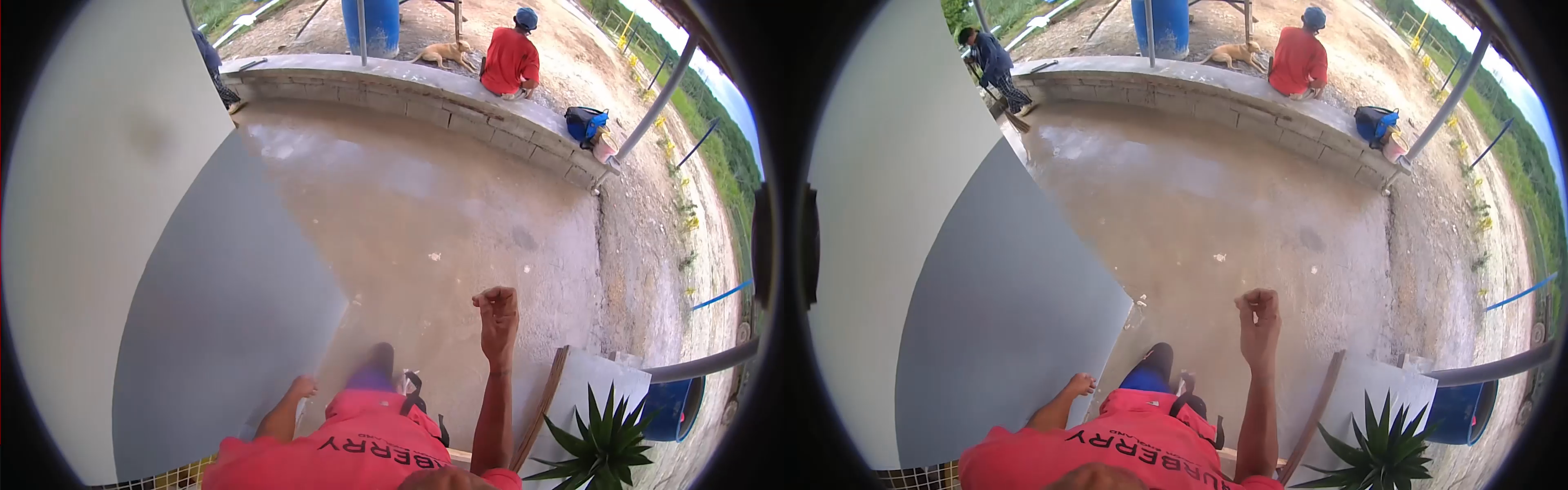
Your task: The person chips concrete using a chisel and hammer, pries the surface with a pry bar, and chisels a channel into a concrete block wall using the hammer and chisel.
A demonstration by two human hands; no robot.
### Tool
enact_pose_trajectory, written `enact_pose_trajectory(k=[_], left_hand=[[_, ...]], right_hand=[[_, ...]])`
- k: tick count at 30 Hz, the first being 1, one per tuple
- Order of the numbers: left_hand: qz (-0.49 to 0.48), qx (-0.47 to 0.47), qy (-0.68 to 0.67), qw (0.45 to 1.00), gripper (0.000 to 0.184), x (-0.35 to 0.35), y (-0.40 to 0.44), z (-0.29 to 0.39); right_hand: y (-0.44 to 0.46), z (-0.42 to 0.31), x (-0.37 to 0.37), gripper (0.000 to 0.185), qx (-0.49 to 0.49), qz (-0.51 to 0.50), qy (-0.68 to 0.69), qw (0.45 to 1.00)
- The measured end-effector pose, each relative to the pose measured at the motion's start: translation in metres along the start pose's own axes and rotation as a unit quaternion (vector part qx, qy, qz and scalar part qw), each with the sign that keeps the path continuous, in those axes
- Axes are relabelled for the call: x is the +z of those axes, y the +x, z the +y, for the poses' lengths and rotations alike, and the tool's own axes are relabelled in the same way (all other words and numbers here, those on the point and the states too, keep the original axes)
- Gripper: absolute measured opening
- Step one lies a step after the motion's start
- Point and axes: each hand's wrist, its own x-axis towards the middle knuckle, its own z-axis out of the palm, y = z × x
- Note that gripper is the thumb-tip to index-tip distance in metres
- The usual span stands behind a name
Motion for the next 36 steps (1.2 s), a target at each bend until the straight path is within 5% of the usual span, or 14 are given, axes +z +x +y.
enact_pose_trajectory(k=[4,9,13,15,16,17,20,25,29,31,33,34,36], left_hand=[[-0.068,-0.225,0.034,0.971,0.031,0.028,0.0,-0.008],[-0.071,-0.228,-0.107,0.965,0.035,0.05,0.098,0.118],[-0.058,-0.02,-0.077,0.995,0.027,-0.022,0.167,0.309],[-0.032,0.046,-0.17,0.984,0.024,-0.066,0.226,0.383],[0.049,0.096,-0.177,0.978,0.023,-0.096,0.201,0.462],[0.088,0.133,-0.175,0.972,0.023,-0.12,0.208,0.505],[0.162,0.24,-0.286,0.913,0.028,-0.185,0.237,0.591],[0.215,0.135,-0.269,0.929,0.029,-0.226,0.269,0.636],[0.209,-0.049,-0.37,0.904,0.027,-0.18,0.311,0.564],[0.173,-0.141,-0.356,0.907,0.031,-0.143,0.286,0.575],[0.119,-0.185,-0.389,0.895,0.029,-0.103,0.279,0.581],[0.081,-0.2,-0.411,0.886,0.029,-0.093,0.289,0.579],[0.082,-0.168,-0.377,0.907,0.027,-0.096,0.282,0.62]], right_hand=[[0.162,-0.034,0.047,0.008,-0.067,-0.05,0.087,0.993],[0.322,0.046,0.091,0.007,-0.045,-0.076,-0.052,0.995],[0.344,0.271,0.047,0.02,0.161,-0.068,-0.246,0.953],[0.257,0.421,-0.021,0.022,0.277,-0.079,-0.386,0.876],[0.185,0.497,-0.065,0.021,0.358,-0.078,-0.342,0.865],[0.174,0.413,-0.05,0.024,0.55,-0.036,-0.249,0.796],[0.143,0.354,-0.054,0.033,0.541,-0.194,-0.337,0.746],[0.21,0.361,-0.025,0.03,0.585,-0.253,-0.333,0.695],[0.361,0.41,0.013,0.027,0.594,-0.25,-0.297,0.704],[0.479,0.46,0.033,0.025,0.612,-0.171,-0.239,0.734],[0.626,0.538,0.052,0.023,0.566,-0.052,-0.097,0.817],[0.728,0.54,0.087,0.021,0.478,-0.061,-0.154,0.863],[0.931,0.499,0.172,0.013,0.396,-0.002,-0.061,0.916]])
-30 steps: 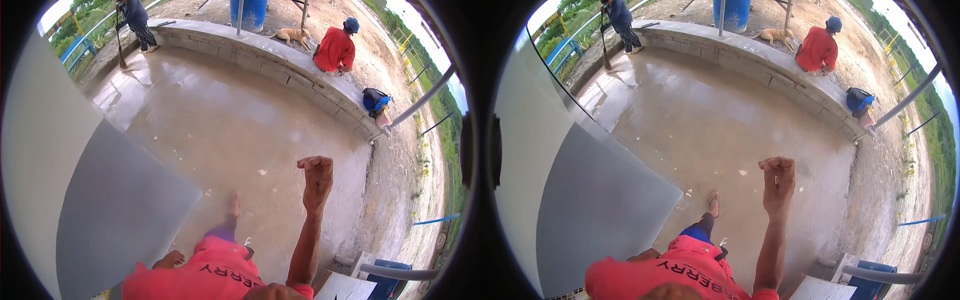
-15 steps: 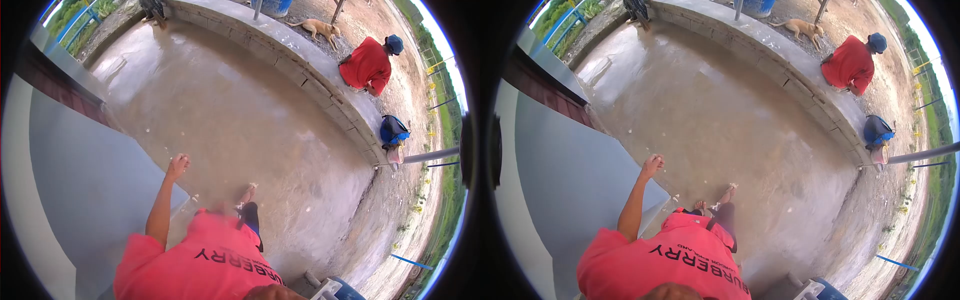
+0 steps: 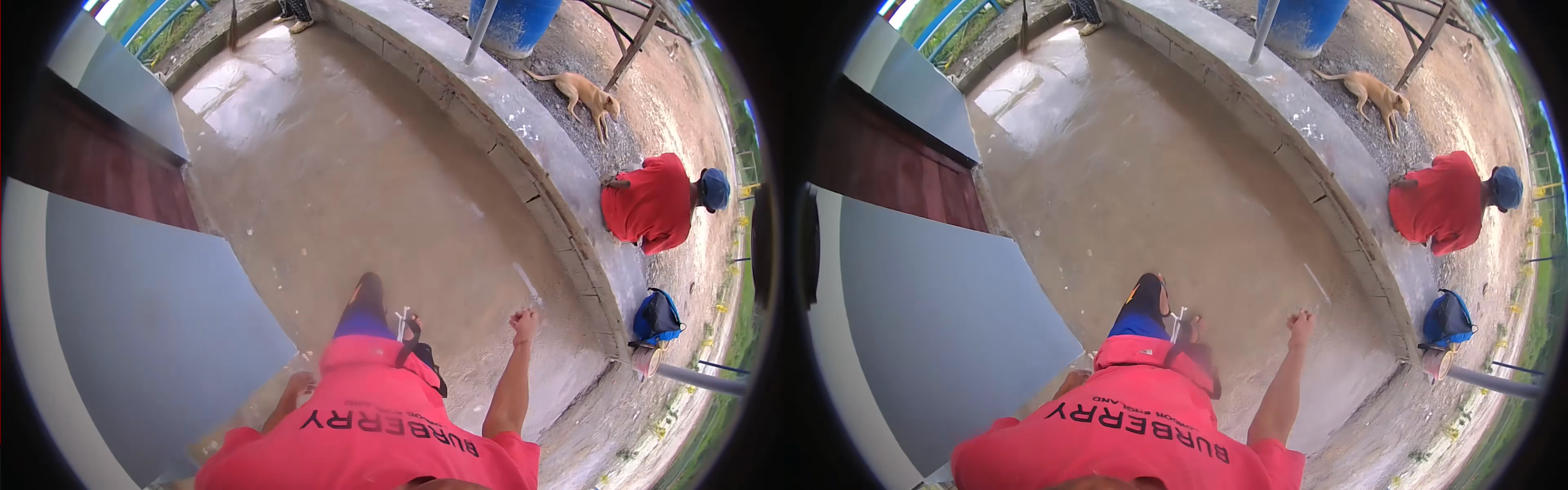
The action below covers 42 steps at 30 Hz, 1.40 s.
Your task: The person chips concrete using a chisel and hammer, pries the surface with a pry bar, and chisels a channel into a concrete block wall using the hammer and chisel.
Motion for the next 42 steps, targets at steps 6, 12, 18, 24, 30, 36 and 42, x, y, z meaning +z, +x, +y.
enact_pose_trajectory(k=[6,12,18,24,30,36,42], left_hand=[[-0.097,-0.11,0.063,0.987,0.026,0.029,0.108,0.058],[0.135,0.173,-0.078,0.973,0.03,-0.006,0.216,0.471],[-0.003,0.428,-0.113,0.896,0.027,-0.022,0.189,0.92],[-0.045,0.545,-0.15,0.824,0.028,-0.021,0.171,1.145],[-0.048,0.506,0.011,0.861,0.031,-0.032,0.181,1.341],[-0.028,0.444,-0.119,0.888,0.022,-0.083,0.281,1.431],[0.116,0.263,-0.268,0.919,0.014,-0.188,0.373,1.419]], right_hand=[[0.084,-0.43,0.269,0.023,-0.319,-0.144,0.049,0.935],[0.097,-0.542,0.459,0.03,-0.486,-0.157,-0.437,0.741],[0.251,-0.349,0.413,0.02,-0.144,-0.085,-0.164,0.972],[0.18,-0.175,0.406,0.027,0.313,-0.174,-0.404,0.842],[0.228,-0.233,0.608,0.031,0.261,-0.252,-0.46,0.81],[0.405,-0.493,0.908,0.032,-0.033,-0.19,-0.147,0.97],[0.469,-0.784,1.215,0.036,-0.245,-0.264,-0.221,0.906]])
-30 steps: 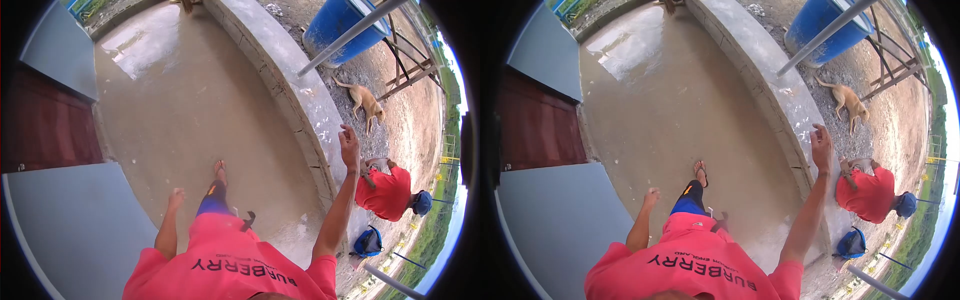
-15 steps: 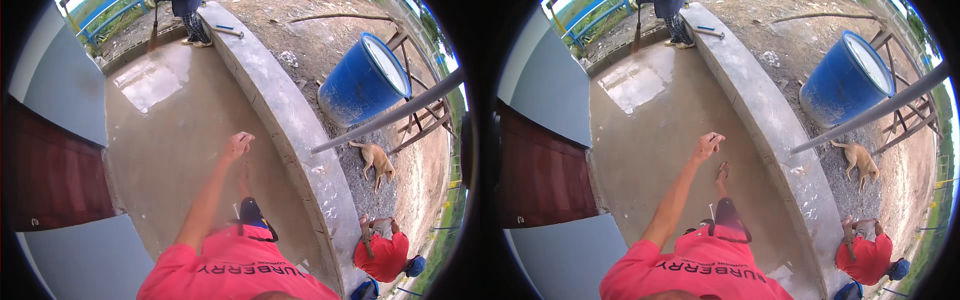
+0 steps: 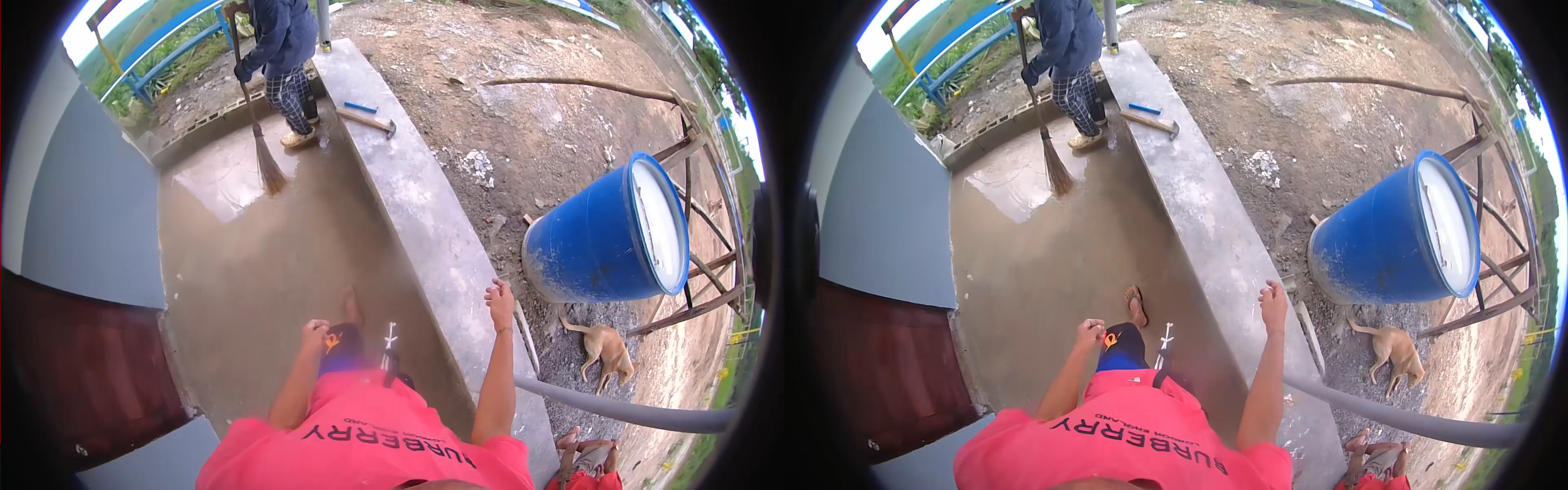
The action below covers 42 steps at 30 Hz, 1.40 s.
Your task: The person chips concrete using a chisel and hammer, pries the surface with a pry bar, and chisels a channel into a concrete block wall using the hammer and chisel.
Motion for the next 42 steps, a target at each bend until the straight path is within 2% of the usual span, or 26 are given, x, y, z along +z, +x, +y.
enact_pose_trajectory(k=[1,3,5,6,8,11,12,14,16,18,20,21,23,25,27,32,34,36,40,41,42], left_hand=[[0.036,-0.033,-0.003,0.999,0.014,-0.019,0.009,-0.002],[0.058,-0.087,0.063,0.993,0.016,-0.079,0.07,-0.058],[0.09,-0.122,0.117,0.981,0.018,-0.118,0.083,-0.046],[0.099,-0.133,0.122,0.979,0.02,-0.133,0.083,-0.037],[0.123,-0.126,0.081,0.981,0.022,-0.148,0.096,0.008],[0.165,-0.118,0.003,0.979,0.023,-0.159,0.116,0.054],[0.183,-0.125,-0.013,0.975,0.024,-0.162,0.121,0.064],[0.198,-0.142,-0.038,0.969,0.025,-0.161,0.119,0.072],[0.19,-0.158,-0.047,0.968,0.027,-0.166,0.103,0.067],[0.234,-0.22,-0.048,0.946,0.028,-0.149,0.066,0.066],[0.272,-0.282,-0.116,0.913,0.03,-0.138,0.011,0.038],[0.304,-0.317,-0.098,0.893,0.027,-0.123,-0.016,0.037],[0.316,-0.37,-0.153,0.86,0.025,-0.079,-0.054,0.064],[0.318,-0.432,-0.17,0.826,0.025,-0.03,-0.051,0.086],[0.324,-0.472,-0.171,0.802,0.025,0.008,-0.047,0.108],[0.342,-0.515,-0.174,0.766,0.026,0.06,-0.027,0.157],[0.349,-0.52,-0.174,0.76,0.027,0.074,-0.023,0.178],[0.354,-0.528,-0.177,0.751,0.027,0.089,-0.024,0.195],[0.36,-0.538,-0.194,0.737,0.028,0.118,-0.033,0.215],[0.36,-0.54,-0.2,0.734,0.028,0.126,-0.038,0.218],[0.363,-0.541,-0.207,0.73,0.028,0.134,-0.04,0.22]], right_hand=[[0.026,-0.04,0.017,0.036,-0.018,0.002,-0.025,1.0],[0.073,-0.098,0.057,0.034,-0.062,-0.003,0.048,0.997],[0.145,-0.154,0.116,0.031,-0.088,-0.024,0.042,0.995],[0.137,-0.144,0.129,0.029,-0.058,-0.042,0.026,0.997],[0.179,-0.156,0.174,0.025,-0.059,-0.098,-0.01,0.993],[0.233,-0.174,0.269,0.022,-0.071,-0.091,0.003,0.993],[0.248,-0.173,0.304,0.022,-0.084,-0.106,-0.01,0.991],[0.276,-0.179,0.37,0.026,-0.157,-0.142,-0.149,0.966],[0.311,-0.191,0.421,0.031,-0.122,-0.208,-0.132,0.961],[0.371,-0.175,0.471,0.038,-0.181,-0.177,-0.215,0.943],[0.429,-0.175,0.508,0.051,-0.203,-0.176,-0.288,0.919],[0.46,-0.178,0.525,0.056,-0.212,-0.178,-0.312,0.909],[0.519,-0.184,0.56,0.066,-0.233,-0.186,-0.356,0.886],[0.589,-0.204,0.601,0.074,-0.231,-0.195,-0.387,0.871],[0.626,-0.187,0.627,0.081,-0.236,-0.214,-0.419,0.85],[0.729,-0.184,0.693,0.092,-0.267,-0.258,-0.486,0.791],[0.753,-0.18,0.709,0.092,-0.292,-0.261,-0.492,0.777],[0.767,-0.183,0.722,0.091,-0.265,-0.301,-0.511,0.76],[0.768,-0.168,0.736,0.077,-0.261,-0.294,-0.534,0.749],[0.758,-0.161,0.733,0.066,-0.312,-0.265,-0.554,0.725],[0.751,-0.159,0.731,0.064,-0.296,-0.26,-0.544,0.741]])
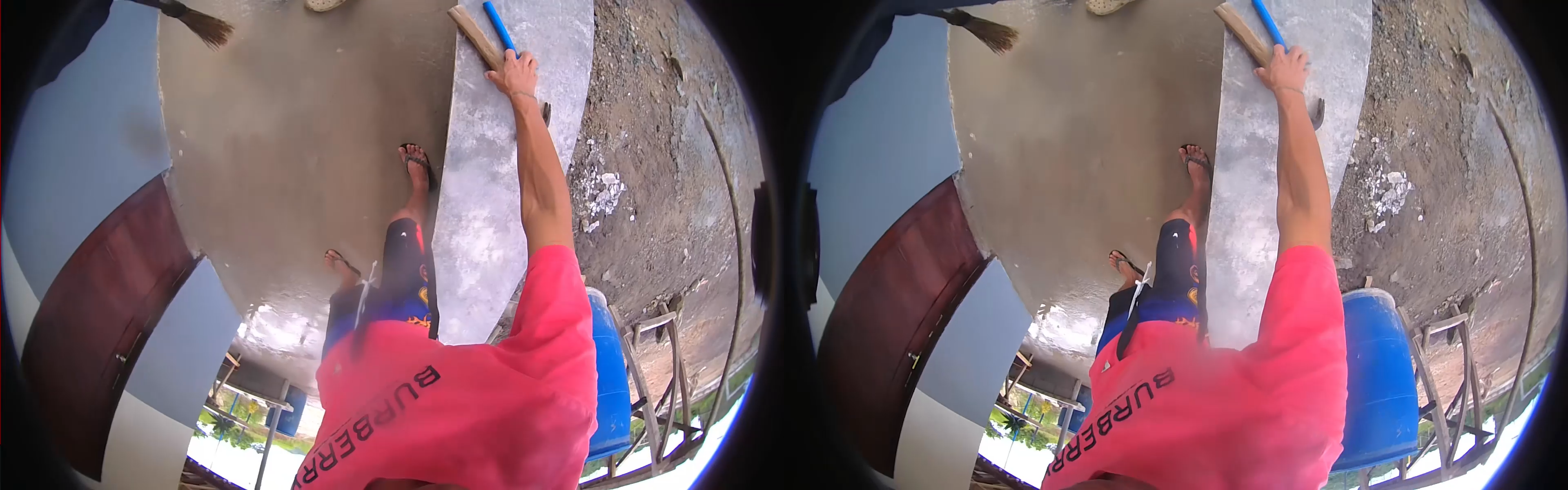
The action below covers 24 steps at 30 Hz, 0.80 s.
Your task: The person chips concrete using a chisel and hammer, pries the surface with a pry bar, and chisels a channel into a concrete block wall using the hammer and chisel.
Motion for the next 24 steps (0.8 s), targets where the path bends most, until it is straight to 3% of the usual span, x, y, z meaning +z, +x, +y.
enact_pose_trajectory(k=[2,6,14,15,16,17,19,20,21,23,24], left_hand=[[-0.003,-0.011,-0.02,1.0,0.028,0.005,-0.008,-0.022],[-0.019,-0.03,-0.064,0.997,0.029,0.022,-0.01,-0.068],[-0.087,-0.024,-0.211,0.973,0.031,0.082,0.044,-0.173],[-0.102,0.007,-0.227,0.969,0.031,0.091,0.06,-0.181],[-0.13,0.101,-0.21,0.964,0.035,0.1,0.064,-0.171],[-0.099,0.122,-0.22,0.963,0.036,0.12,0.095,-0.177],[-0.096,0.17,-0.263,0.945,0.036,0.108,0.089,-0.124],[-0.05,0.23,-0.262,0.936,0.034,0.094,0.078,-0.103],[0.001,0.283,-0.255,0.925,0.033,0.078,0.07,-0.085],[0.137,0.413,-0.219,0.873,0.033,0.058,0.081,-0.069],[0.146,0.411,-0.214,0.874,0.033,0.03,0.078,-0.06]], right_hand=[[-0.013,-0.001,0.006,0.059,0.026,0.003,0.035,0.999],[-0.052,-0.014,-0.016,0.048,-0.018,0.016,0.042,0.999],[-0.194,-0.059,-0.038,0.049,-0.039,-0.015,0.077,0.996],[-0.214,-0.064,-0.028,0.048,-0.069,-0.022,0.078,0.994],[-0.233,-0.07,-0.02,0.048,-0.119,-0.048,0.08,0.988],[-0.258,-0.09,-0.024,0.048,-0.173,-0.069,0.082,0.979],[-0.308,-0.132,-0.032,0.052,-0.325,-0.145,0.102,0.929],[-0.325,-0.149,-0.019,0.05,-0.437,-0.128,0.094,0.886],[-0.364,-0.19,-0.024,0.045,-0.438,-0.147,0.099,0.881],[-0.459,-0.273,-0.043,0.036,-0.527,-0.195,0.106,0.821],[-0.494,-0.305,-0.035,0.037,-0.578,-0.231,0.091,0.777]])
